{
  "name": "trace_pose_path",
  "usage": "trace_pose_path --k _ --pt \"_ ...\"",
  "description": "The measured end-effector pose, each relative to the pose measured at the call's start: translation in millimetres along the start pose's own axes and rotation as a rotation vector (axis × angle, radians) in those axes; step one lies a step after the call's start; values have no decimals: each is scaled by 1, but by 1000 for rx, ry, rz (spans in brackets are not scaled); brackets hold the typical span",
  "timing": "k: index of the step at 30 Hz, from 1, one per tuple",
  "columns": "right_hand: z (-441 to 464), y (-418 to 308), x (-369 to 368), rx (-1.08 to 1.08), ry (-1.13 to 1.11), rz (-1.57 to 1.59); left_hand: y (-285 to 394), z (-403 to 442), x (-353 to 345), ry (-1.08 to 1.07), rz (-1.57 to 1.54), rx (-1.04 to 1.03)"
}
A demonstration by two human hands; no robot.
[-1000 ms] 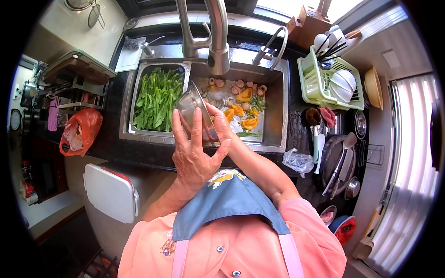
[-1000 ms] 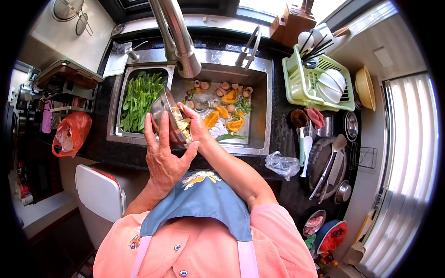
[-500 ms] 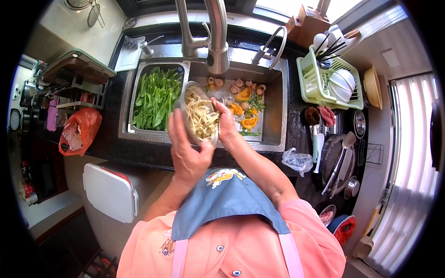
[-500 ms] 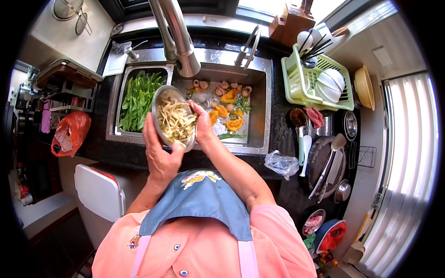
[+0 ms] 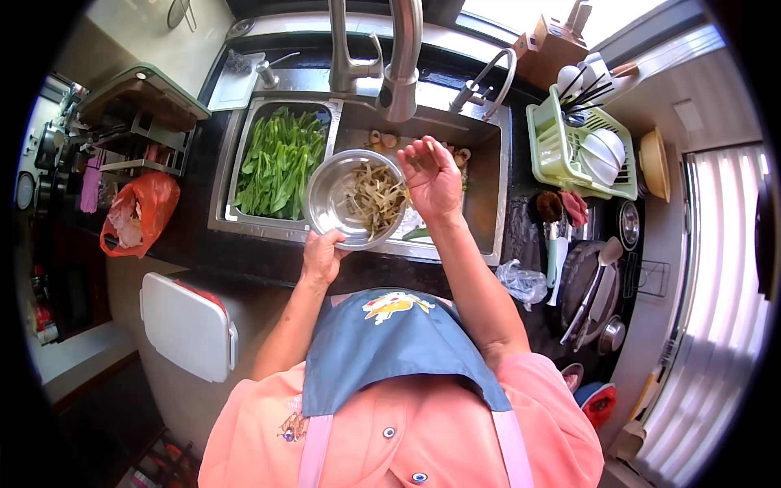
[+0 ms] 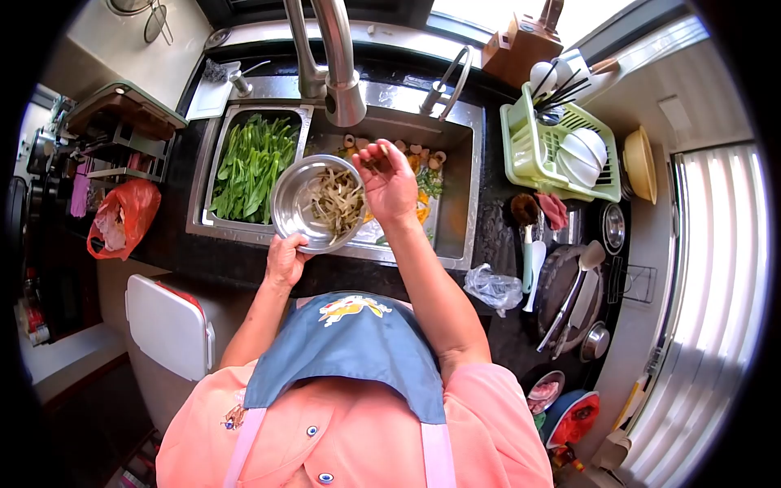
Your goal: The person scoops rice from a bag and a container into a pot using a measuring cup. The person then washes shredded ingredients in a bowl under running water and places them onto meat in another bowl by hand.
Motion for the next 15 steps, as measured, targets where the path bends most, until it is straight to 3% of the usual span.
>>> trace_pose_path --k 3,5,7,9,13,15 --pt "-18 3 -33 95 -146 -644 -3 2 -13 -15 77 -1" --pt "-28 25 -32 352 -241 -1439 -2 4 -31 -65 121 -33" --pt "-50 55 -40 430 -611 -2221 -3 7 -37 -84 171 -22" --pt "-64 48 -47 676 -524 -2030 -1 8 -37 -98 171 -53" --pt "-80 -8 -97 738 -484 -1755 4 1 -8 -31 238 -16" --pt "-99 -40 -126 884 -473 -1703 12 -11 3 -8 244 -13"
Point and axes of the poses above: each hand's wrist, its own z-axis towards the middle knuckle, its own x-axis out of the back of the hand, y = z × x, the point moved 8 cm from there along z, towards the middle knuckle
